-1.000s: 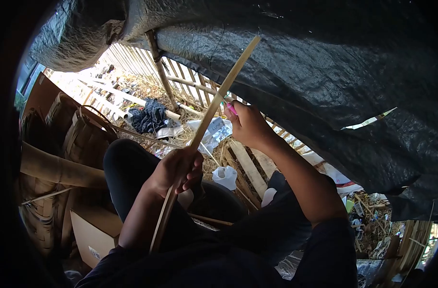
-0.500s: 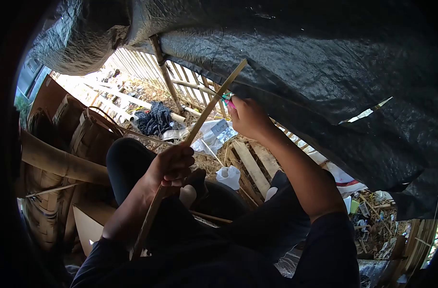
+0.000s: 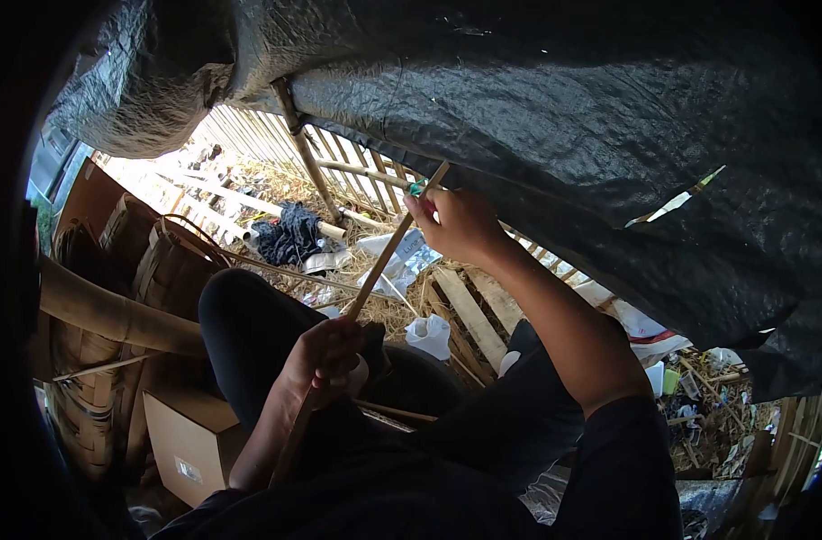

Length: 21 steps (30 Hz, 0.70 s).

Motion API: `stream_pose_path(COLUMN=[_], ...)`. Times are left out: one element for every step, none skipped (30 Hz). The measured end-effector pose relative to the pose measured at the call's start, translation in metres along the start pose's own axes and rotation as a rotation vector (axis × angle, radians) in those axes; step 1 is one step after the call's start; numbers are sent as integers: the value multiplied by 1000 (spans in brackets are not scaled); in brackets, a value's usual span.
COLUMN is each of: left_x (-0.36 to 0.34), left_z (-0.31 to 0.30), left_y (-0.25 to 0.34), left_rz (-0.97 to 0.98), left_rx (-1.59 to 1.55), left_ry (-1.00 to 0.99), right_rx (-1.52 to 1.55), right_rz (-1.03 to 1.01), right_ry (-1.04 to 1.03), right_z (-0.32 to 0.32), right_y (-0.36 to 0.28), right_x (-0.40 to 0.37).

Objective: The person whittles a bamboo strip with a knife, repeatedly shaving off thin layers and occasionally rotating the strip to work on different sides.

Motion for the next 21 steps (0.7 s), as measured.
stream_pose_path(left_x=[5, 8, 12, 14, 15, 16, 21, 24, 30, 38, 41, 42, 42, 43, 45, 49, 52, 50, 47, 46, 47], left_z=[6, 13, 9, 11, 14, 16, 8, -3, -9, -10, -7, -7, -5, -2, -2, -5, -8, -6, -10, -15, -18], left_y=[0, 1, 3, 1, 1, 3, 7, 14, 15, 11, 8, 10, 9, 7, 5, 6, 7, 6, 12, 18, 16], left_rz=[-25, -50, -51, -94, -137, -141, -87, -35, -42, -95, -146, -146, -164, -183, -187, -152, -117, -120, -56, 6, 1], left_rx=[-53, -105, -107, -111, -112, -110, 5, 120, 115, 28, -58, -63, -62, -62, -71, -32, 6, -5, 101, 208, 198], left_ry=[-113, -225, -224, -269, -315, -315, -197, -80, -78, -155, -233, -234, -249, -264, -264, -232, -198, -196, -132, -66, -63], right_rx=[14, 13, 49, 85, 57, 58, 61, 64, 82, 81, 51, 21, 18, -16, -50, -53, -58, -62, -74, -76, -105], right_rz=[69, 70, 71, 71, 8, 12, 29, 47, 98, 101, 94, 86, 86, 65, 45, 47, -4, -57, -76, -76, -85], right_ry=[-78, -80, -113, -145, -92, -91, -122, -155, -204, -211, -149, -84, -89, -72, -58, -67, -34, 0, 36, 25, 6], right_z=[9, 13, 23, 36, 48, 50, 55, 61, 70, 77, 77, 73, 75, 75, 74, 78, 79, 79, 78, 79, 81], right_y=[3, 3, 5, 8, 12, 7, 4, 2, 6, 7, 8, 5, 3, -1, -6, -8, -16, -25, -32, -33, -33], right_x=[-2, -5, -8, -11, -14, -18, -23, -26, -26, -26, -27, -26, -26, -25, -26, -28, -32, -35, -37, -35, -33])
Point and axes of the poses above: each hand's wrist, its own x-axis towards the middle knuckle, its own z-axis out of the palm, y = z × x, the point moved 10 cm from there along x, towards the middle knuckle, and after that the axes turned 3 degrees about z, right-handed, at the moved point
